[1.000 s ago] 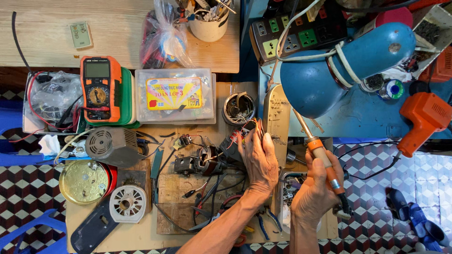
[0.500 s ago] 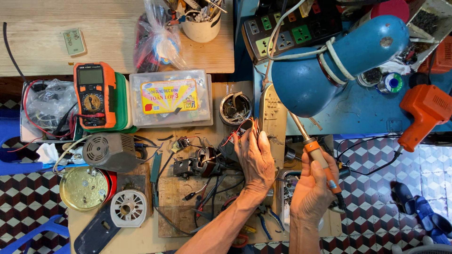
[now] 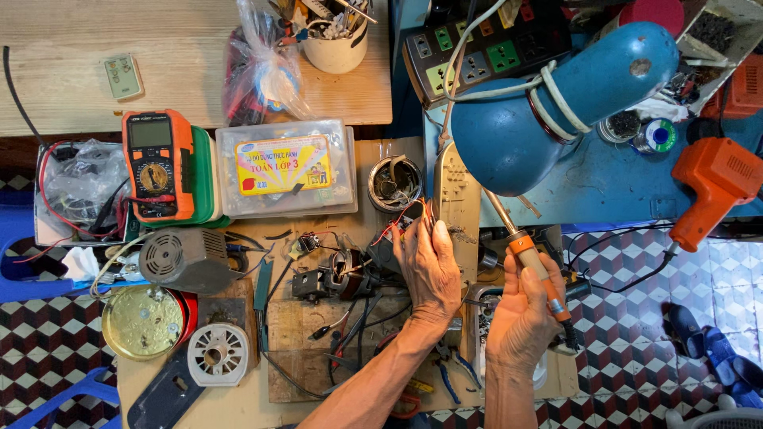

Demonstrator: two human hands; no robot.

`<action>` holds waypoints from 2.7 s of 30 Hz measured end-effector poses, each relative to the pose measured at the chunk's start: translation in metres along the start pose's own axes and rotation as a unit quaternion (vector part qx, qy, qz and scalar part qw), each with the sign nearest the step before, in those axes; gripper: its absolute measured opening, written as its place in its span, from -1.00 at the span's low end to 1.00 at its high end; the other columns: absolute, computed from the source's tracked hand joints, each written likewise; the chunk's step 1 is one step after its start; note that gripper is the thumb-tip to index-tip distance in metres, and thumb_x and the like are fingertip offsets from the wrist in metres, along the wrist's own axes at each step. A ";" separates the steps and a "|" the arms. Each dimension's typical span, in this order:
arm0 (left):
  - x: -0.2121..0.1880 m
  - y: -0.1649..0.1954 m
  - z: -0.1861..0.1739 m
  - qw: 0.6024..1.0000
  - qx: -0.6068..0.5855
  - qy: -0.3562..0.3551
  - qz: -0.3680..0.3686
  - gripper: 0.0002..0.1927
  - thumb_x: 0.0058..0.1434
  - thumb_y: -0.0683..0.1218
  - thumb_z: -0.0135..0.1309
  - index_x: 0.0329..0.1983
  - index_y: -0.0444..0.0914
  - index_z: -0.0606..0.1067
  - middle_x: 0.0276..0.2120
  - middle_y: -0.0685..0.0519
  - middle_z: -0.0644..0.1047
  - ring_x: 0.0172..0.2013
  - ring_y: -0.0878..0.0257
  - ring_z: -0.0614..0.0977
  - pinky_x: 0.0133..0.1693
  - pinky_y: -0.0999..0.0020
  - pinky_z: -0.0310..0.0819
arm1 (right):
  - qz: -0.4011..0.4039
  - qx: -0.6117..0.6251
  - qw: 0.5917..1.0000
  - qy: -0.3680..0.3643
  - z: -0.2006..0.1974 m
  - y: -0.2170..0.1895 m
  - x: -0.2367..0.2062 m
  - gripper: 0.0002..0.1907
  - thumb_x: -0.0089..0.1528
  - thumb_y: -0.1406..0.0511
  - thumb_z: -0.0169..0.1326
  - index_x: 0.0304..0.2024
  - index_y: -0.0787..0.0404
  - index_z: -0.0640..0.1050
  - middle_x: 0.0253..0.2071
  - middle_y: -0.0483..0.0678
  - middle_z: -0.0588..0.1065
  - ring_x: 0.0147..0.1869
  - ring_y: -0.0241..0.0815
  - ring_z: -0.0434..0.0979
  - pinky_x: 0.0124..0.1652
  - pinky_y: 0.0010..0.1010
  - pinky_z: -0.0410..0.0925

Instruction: The person uses a soldering iron to heat and join wires to a small circuit board. They hold the board with one hand and apply the soldering iron with the other, occasionally adjusting the wires and board position. The work is performed on a cluttered workbench with various tools and components visible.

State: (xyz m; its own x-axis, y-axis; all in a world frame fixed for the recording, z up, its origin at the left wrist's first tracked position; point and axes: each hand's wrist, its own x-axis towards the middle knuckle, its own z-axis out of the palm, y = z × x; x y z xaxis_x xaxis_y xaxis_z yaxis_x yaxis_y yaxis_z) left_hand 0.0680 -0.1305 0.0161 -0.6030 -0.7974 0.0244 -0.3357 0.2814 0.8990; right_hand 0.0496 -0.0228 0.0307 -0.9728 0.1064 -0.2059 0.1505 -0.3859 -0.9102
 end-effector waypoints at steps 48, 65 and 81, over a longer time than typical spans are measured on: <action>0.003 -0.003 0.003 1.000 -0.004 0.004 0.004 -0.58 0.51 0.02 -0.26 0.20 -0.36 0.42 -0.03 -0.15 0.54 0.15 0.01 0.48 0.42 -0.15 -0.13 | 0.012 0.013 1.000 0.001 -0.001 0.003 0.005 -0.66 0.25 0.42 0.08 0.09 0.31 0.44 0.11 0.14 0.42 0.26 0.02 0.49 0.28 -0.28 0.44; 0.004 -0.002 0.003 1.000 -0.008 -0.002 0.000 -0.57 0.50 0.03 -0.27 0.20 -0.34 0.42 -0.07 -0.12 0.53 0.13 0.03 0.49 0.42 -0.17 -0.13 | 0.021 0.025 0.999 -0.009 0.003 0.002 0.012 -0.63 0.27 0.41 0.08 0.13 0.34 0.42 0.10 0.16 0.45 0.24 0.05 0.52 0.29 -0.25 0.43; 0.004 -0.008 0.009 1.000 0.006 -0.001 0.010 -0.57 0.50 0.03 -0.26 0.19 -0.36 0.42 -0.09 -0.13 0.53 0.10 0.02 0.49 0.42 -0.16 -0.09 | 0.027 0.036 0.999 -0.027 -0.011 0.001 0.030 -0.61 0.30 0.38 0.12 0.15 0.42 0.41 0.06 0.22 0.49 0.15 0.03 0.58 0.18 -0.32 0.50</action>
State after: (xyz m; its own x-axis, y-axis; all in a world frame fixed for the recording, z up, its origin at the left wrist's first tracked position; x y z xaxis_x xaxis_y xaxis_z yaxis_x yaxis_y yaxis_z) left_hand 0.0621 -0.1311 0.0047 -0.6109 -0.7906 0.0420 -0.3323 0.3042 0.8928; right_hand 0.0226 -0.0095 0.0199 -0.9719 0.0335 -0.2330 0.1926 -0.4558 -0.8690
